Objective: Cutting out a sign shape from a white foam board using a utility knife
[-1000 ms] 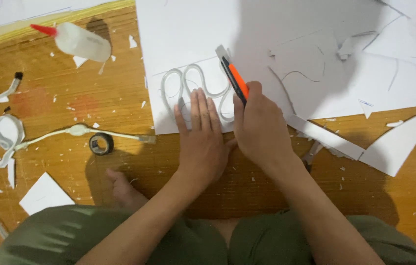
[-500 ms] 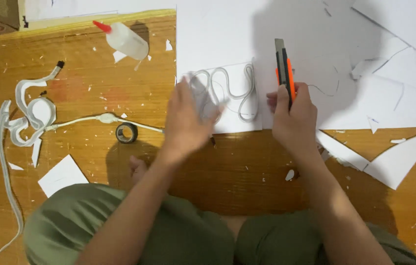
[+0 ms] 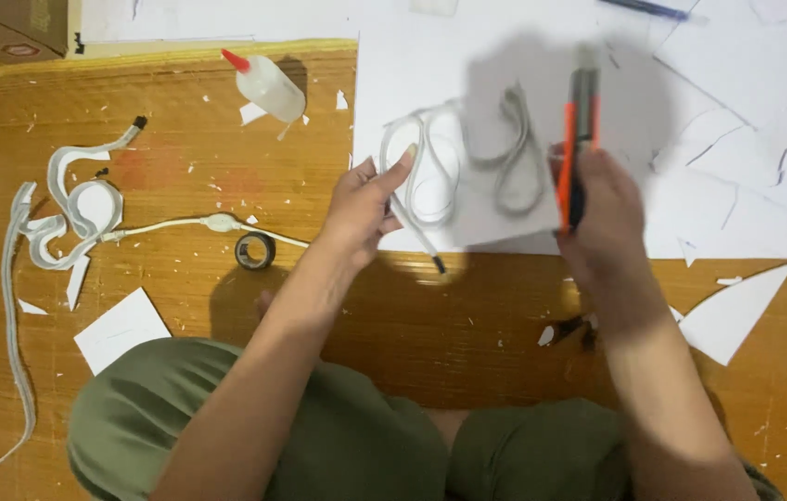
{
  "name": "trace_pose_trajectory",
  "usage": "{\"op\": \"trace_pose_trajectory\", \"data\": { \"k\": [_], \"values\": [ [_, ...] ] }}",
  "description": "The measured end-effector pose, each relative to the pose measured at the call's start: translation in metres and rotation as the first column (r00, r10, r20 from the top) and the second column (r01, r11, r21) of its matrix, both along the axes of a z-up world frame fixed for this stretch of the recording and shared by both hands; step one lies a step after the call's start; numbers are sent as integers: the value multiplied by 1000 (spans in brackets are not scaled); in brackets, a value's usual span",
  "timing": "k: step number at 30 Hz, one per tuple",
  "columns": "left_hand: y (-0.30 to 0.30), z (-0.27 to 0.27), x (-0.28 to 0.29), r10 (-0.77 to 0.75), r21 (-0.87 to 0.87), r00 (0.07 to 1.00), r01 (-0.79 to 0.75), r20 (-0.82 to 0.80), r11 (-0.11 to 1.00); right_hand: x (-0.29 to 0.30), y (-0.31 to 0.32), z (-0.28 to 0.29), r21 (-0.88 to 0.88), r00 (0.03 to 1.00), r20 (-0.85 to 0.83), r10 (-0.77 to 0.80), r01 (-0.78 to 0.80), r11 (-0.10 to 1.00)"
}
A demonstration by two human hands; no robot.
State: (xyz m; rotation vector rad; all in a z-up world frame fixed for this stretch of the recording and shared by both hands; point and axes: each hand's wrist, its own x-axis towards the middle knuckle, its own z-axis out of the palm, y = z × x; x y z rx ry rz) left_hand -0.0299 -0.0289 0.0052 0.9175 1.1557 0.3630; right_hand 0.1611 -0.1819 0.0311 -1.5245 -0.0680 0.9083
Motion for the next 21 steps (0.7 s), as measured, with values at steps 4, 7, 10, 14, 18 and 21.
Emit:
{"op": "trace_pose_trajectory", "data": {
  "k": [4, 7, 10, 14, 18, 21],
  "values": [
    [-5, 13, 9, 235, -198, 928, -182, 290, 963, -5, 8, 41, 216, 990, -71, -119, 132, 967],
    [-11, 18, 15, 347, -296, 820, -229, 454, 927, -9, 9, 49, 372, 993, -47, -108, 118, 921],
    [-20, 34, 25, 368, -322, 772, -223, 518, 920, -13, 9, 72, 486, 999, -12, -46, 46, 873],
    [-38, 96, 30, 279, -332, 835, -124, 474, 935, -9, -4, 87, 274, 866, 500, 17, -176, 945],
    [-26, 82, 22, 140, -237, 762, 18, 632, 971, 0, 6, 121, 357, 898, 437, -54, -118, 927],
    [-12, 94, 10, 86, -217, 668, 115, 739, 969, 10, 6, 149, 378, 844, 535, -21, -218, 900]
  ]
}}
